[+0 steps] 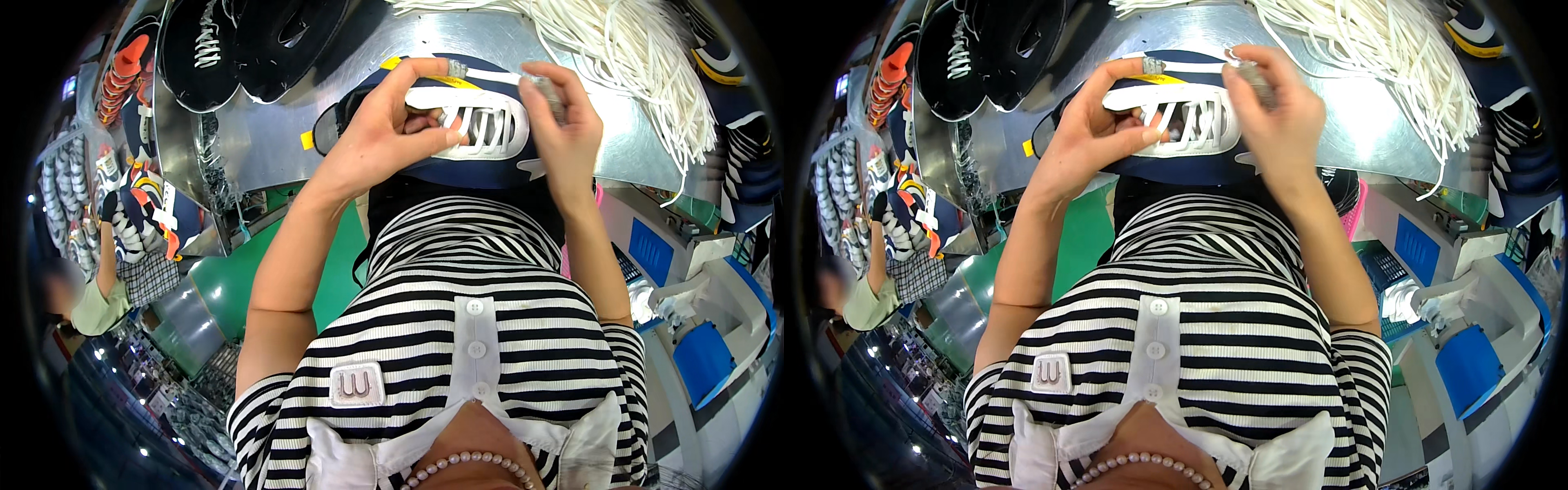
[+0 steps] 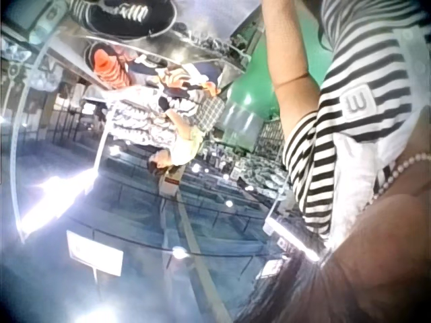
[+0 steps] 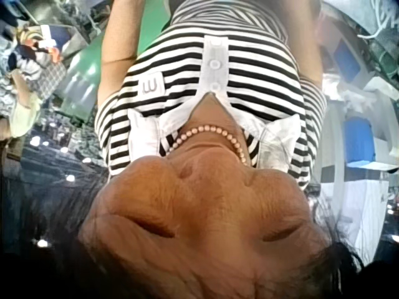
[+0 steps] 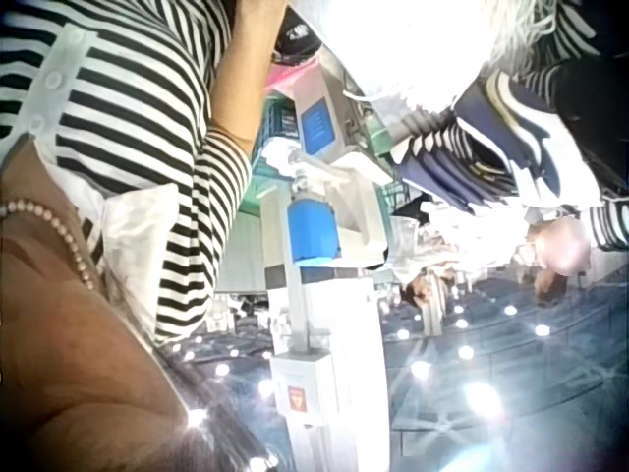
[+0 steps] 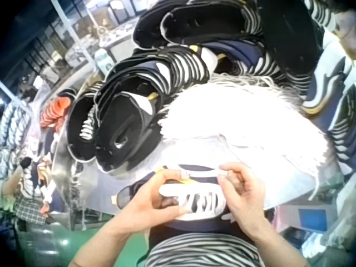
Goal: The person laces a blue and white sneaker by threading white shoelaces through the eyelets and tying them. The person repeats this process on multiple sneakers, picking up a new shoe and laces from a pile on the table after finishing each one.
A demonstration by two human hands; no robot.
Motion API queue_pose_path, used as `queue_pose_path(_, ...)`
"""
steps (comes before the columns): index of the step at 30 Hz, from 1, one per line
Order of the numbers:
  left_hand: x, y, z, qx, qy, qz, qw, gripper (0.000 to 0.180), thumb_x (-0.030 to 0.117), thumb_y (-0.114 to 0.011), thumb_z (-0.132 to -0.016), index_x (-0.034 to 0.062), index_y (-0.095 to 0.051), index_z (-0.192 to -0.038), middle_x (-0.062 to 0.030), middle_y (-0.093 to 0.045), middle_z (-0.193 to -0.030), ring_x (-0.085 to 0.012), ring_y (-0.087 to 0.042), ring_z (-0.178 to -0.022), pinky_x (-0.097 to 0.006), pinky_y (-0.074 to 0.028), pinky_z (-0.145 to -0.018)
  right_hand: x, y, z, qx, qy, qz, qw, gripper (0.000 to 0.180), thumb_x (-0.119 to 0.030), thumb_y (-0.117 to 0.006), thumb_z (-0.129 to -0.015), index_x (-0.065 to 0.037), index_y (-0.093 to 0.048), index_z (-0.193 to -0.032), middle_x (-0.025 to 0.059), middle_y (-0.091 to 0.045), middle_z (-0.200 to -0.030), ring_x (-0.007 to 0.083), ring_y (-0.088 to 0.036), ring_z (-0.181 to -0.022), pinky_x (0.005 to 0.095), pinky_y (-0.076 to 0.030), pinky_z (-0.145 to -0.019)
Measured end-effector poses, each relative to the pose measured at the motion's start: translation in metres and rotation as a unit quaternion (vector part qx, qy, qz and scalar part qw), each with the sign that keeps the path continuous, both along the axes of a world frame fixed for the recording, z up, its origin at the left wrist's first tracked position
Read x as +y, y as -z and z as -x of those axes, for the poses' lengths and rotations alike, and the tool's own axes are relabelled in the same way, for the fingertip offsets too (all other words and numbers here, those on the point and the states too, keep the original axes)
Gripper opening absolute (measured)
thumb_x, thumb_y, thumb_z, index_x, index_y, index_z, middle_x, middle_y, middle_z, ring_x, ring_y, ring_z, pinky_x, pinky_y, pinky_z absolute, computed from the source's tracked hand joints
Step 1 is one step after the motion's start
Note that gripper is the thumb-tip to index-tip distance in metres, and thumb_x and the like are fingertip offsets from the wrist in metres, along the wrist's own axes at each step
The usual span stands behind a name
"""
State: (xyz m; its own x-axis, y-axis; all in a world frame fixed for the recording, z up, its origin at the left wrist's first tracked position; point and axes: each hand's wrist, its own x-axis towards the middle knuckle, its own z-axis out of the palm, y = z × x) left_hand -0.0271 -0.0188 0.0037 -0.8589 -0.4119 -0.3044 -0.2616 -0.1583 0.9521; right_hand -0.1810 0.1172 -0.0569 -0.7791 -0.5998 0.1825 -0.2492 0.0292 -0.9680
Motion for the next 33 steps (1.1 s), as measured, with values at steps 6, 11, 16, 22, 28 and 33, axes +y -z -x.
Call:
queue_pose_path(6,0.001,0.000,0.010,-0.041,-0.026,-0.010,0.999,0.050,0.004,-0.071,-0.085,0.0014,-0.048,-0.129,-0.0070,-0.065,-0.100,-0.0104,-0.061,-0.090,-0.025,-0.050,-0.083,0.007,-0.027,-0.009,0.273,-0.178,-0.035,0.945,0.033,0.001,-0.072,-0.069,-0.015,-0.070,-0.099,0.0002,-0.065,-0.078,0.0174,-0.061,-0.059,0.0286,-0.045,-0.051)
queue_pose_path(11,0.002,0.001,0.012,0.006,-0.051,-0.028,0.998,0.042,0.015,-0.066,-0.093,0.0003,-0.048,-0.128,-0.0074,-0.066,-0.094,-0.0093,-0.060,-0.080,-0.024,-0.049,-0.075,0.001,-0.024,-0.009,0.140,-0.150,-0.018,0.978,0.027,-0.001,-0.074,-0.070,-0.014,-0.070,-0.093,0.0001,-0.062,-0.071,0.0176,-0.058,-0.055,0.0285,-0.042,-0.048)
queue_pose_path(16,-0.003,0.016,0.024,-0.001,-0.087,0.055,0.995,0.047,0.022,-0.063,-0.096,-0.0012,-0.043,-0.132,-0.0090,-0.067,-0.086,-0.0099,-0.060,-0.076,-0.024,-0.048,-0.069,0.020,-0.056,-0.035,0.147,-0.295,0.107,0.938,0.024,0.001,-0.075,-0.068,-0.009,-0.070,-0.089,0.0035,-0.053,-0.060,0.0199,-0.053,-0.049,0.0307,-0.040,-0.044)
queue_pose_path(22,-0.007,0.000,0.024,-0.059,-0.044,0.157,0.985,0.052,0.025,-0.059,-0.099,-0.0027,-0.038,-0.137,-0.0149,-0.068,-0.097,-0.0164,-0.065,-0.090,-0.027,-0.051,-0.081,0.007,-0.013,-0.025,0.104,-0.242,0.011,0.965,0.023,-0.002,-0.073,-0.079,-0.006,-0.071,-0.101,0.0075,-0.058,-0.069,0.0168,-0.054,-0.053,0.0283,-0.041,-0.048)
queue_pose_path(28,0.016,-0.025,-0.023,-0.045,0.008,0.370,0.928,0.047,0.011,-0.069,-0.090,-0.0002,-0.048,-0.130,-0.0163,-0.069,-0.101,-0.0215,-0.067,-0.094,-0.029,-0.052,-0.085,0.047,-0.046,-0.016,-0.223,-0.116,-0.142,0.957,0.015,-0.009,-0.070,-0.089,-0.001,-0.073,-0.103,0.0002,-0.070,-0.087,0.0040,-0.059,-0.076,0.0186,-0.047,-0.071)
queue_pose_path(33,0.019,0.001,-0.015,0.007,0.021,0.477,0.879,0.025,0.009,-0.072,-0.085,0.0009,-0.062,-0.107,-0.0136,-0.066,-0.084,-0.0254,-0.063,-0.068,-0.033,-0.048,-0.062,0.023,-0.025,-0.032,-0.112,-0.138,-0.182,0.967,0.018,-0.014,-0.075,-0.085,-0.001,-0.071,-0.096,0.0000,-0.068,-0.076,0.0040,-0.056,-0.066,0.0213,-0.045,-0.059)
